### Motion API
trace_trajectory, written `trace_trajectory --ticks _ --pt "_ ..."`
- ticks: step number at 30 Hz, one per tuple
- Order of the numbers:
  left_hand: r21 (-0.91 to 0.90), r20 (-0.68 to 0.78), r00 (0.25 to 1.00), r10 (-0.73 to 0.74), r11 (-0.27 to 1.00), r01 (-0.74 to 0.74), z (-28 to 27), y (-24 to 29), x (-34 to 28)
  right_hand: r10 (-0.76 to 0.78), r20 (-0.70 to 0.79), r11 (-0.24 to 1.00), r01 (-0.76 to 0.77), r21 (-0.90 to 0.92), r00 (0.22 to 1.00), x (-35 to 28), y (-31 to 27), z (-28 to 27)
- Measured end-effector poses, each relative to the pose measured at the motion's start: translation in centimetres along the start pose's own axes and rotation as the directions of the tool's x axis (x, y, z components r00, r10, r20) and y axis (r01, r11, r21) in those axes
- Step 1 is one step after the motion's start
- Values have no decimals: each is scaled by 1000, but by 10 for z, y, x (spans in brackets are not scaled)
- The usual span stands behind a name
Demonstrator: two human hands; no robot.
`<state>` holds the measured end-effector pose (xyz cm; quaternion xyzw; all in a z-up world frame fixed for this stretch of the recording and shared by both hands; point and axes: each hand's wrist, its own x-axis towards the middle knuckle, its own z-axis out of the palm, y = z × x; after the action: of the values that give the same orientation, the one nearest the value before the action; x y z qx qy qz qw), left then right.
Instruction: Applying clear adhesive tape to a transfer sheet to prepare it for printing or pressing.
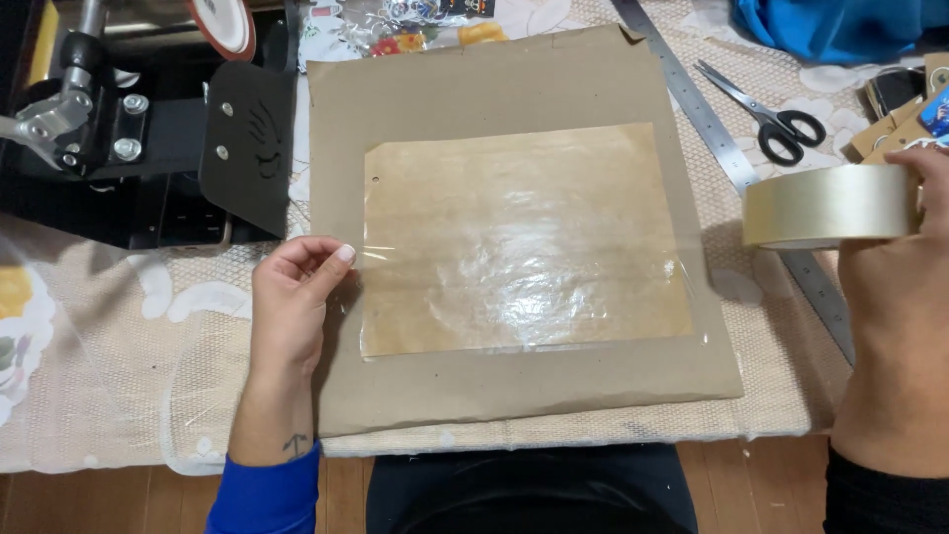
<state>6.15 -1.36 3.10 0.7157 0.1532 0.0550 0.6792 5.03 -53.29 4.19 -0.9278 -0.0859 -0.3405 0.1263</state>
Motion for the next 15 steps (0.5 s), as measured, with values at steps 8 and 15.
trace_trajectory --ticks 8,15 --pt "30 -3 995 95 995 -95 -8 -13 8 6 -4 975 -5 222 1000 -1 0 30" --pt "128 4 993 120 985 -120 -3 -5 4 1 13 997 -2 78 1000 -9 -2 29"
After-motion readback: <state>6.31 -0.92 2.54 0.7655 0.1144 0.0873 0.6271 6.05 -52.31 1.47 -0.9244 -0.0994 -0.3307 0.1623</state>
